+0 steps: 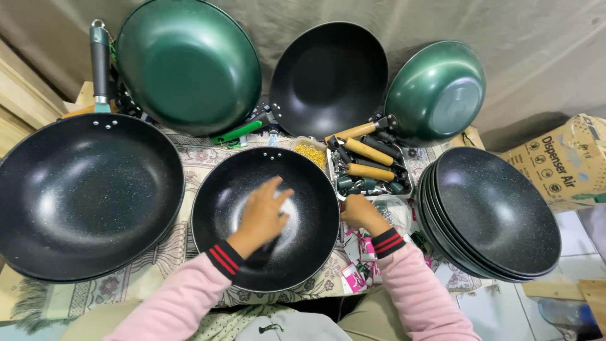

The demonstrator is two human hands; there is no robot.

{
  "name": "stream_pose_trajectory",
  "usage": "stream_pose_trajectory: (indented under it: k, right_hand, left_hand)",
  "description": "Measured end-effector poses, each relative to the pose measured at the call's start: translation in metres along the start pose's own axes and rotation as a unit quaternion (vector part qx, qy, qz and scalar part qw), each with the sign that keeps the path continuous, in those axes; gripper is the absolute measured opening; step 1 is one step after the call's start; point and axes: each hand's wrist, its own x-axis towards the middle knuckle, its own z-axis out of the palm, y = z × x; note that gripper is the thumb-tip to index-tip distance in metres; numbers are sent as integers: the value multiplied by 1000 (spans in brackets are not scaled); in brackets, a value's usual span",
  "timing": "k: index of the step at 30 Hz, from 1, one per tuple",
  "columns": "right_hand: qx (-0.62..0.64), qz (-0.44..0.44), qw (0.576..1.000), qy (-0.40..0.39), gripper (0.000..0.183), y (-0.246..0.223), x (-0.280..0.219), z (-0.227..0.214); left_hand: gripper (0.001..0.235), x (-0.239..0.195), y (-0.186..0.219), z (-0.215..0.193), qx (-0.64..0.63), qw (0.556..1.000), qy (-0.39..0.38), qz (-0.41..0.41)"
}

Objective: The person assembles a frying pan by first attaching a metal bracket to the pan's rim using a screwdriver. They then insert a handle into the bracket and secure it with a screw. Finally, they attach a small green tag to the handle.

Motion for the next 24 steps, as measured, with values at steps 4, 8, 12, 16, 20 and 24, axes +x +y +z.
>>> stream_pose_trajectory:
  k: [4,8,12,16,20,24]
  right_hand:
    - [-46,-10,999,-17,28,27,40,36]
    - [-25,-4,999,-24,29,8,5,-1]
    - [-113,6,992,-53,47,11,-8,-39]
    - [-151,27,988,3,50,-17,-30,-67]
    - [-9,-39,998,40,52,-68,-47,-73]
    - [205,-106,973,-15,31,-74,-10,-19]
  left_hand:
    - [51,-11,29,1,-71,992,-100,-25]
    - [48,-26,29,-23,-112,987,-114,-3]
    - [43,-39,7,-45,-191,973,-115,-67]
    - [37,-44,-25,-35,-252,959,-63,-112]
    - [29,-39,-52,-7,-282,943,-36,-170]
    - [30,-36,-49,-33,-77,993,-22,-82]
